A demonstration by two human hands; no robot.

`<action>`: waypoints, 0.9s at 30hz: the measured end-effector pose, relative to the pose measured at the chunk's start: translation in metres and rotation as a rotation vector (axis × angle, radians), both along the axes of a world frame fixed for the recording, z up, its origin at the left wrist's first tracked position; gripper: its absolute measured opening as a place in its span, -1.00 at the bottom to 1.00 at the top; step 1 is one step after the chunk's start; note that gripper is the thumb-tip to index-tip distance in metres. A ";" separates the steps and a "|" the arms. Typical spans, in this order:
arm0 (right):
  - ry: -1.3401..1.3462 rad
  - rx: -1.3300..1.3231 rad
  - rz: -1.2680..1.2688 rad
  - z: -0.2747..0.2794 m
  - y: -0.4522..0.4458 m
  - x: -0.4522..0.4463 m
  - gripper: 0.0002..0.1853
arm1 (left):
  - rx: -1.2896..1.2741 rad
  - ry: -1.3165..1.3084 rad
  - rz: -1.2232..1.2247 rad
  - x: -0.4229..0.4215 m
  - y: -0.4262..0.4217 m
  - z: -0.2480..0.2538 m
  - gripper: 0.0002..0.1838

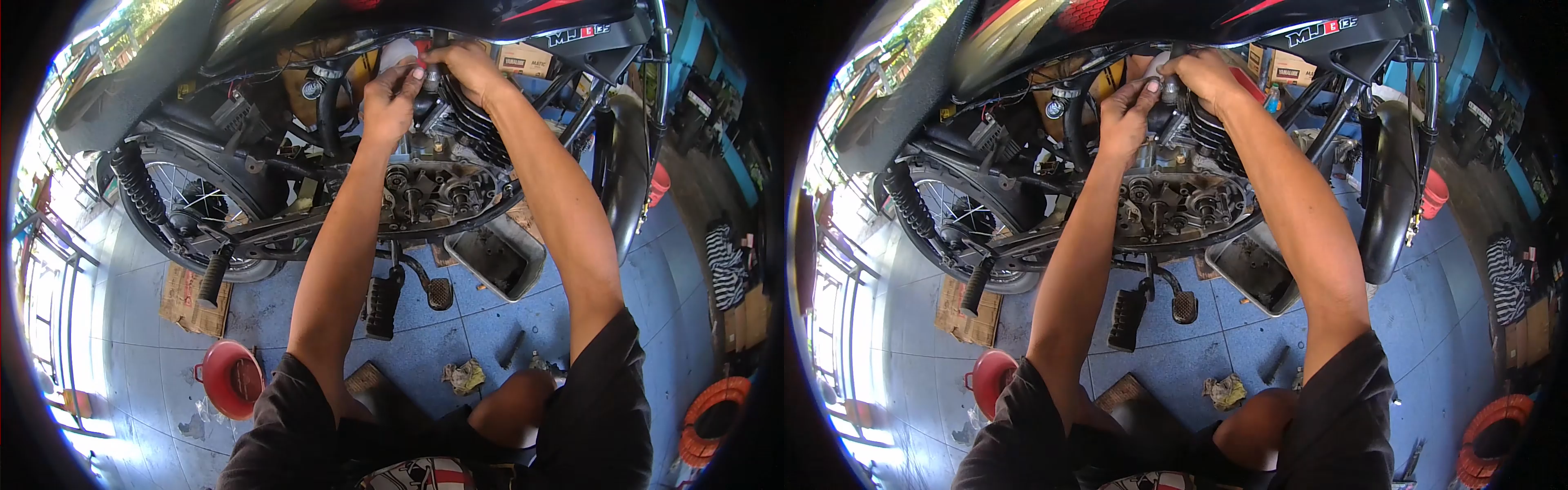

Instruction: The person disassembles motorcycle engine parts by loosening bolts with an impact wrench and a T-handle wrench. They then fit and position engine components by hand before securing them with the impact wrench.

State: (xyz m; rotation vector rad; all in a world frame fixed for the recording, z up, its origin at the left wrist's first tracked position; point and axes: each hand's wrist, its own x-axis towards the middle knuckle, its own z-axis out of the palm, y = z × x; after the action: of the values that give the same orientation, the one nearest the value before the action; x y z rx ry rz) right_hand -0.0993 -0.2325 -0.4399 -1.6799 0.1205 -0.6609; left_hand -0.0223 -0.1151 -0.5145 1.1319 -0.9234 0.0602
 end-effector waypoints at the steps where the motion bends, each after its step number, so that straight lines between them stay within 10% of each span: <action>1: -0.015 0.024 -0.024 0.000 0.001 0.002 -0.74 | -0.022 0.045 -0.014 -0.001 0.000 0.000 -0.60; 27: 0.062 -0.487 -0.011 0.002 0.003 -0.018 -0.66 | 0.070 -0.013 -0.106 0.009 0.017 -0.004 -0.69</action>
State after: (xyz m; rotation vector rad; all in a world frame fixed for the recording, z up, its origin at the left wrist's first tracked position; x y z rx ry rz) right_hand -0.1172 -0.2298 -0.4376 -2.1695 0.0114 -0.6817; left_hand -0.0135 -0.0983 -0.5189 1.1460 -1.0023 -0.0513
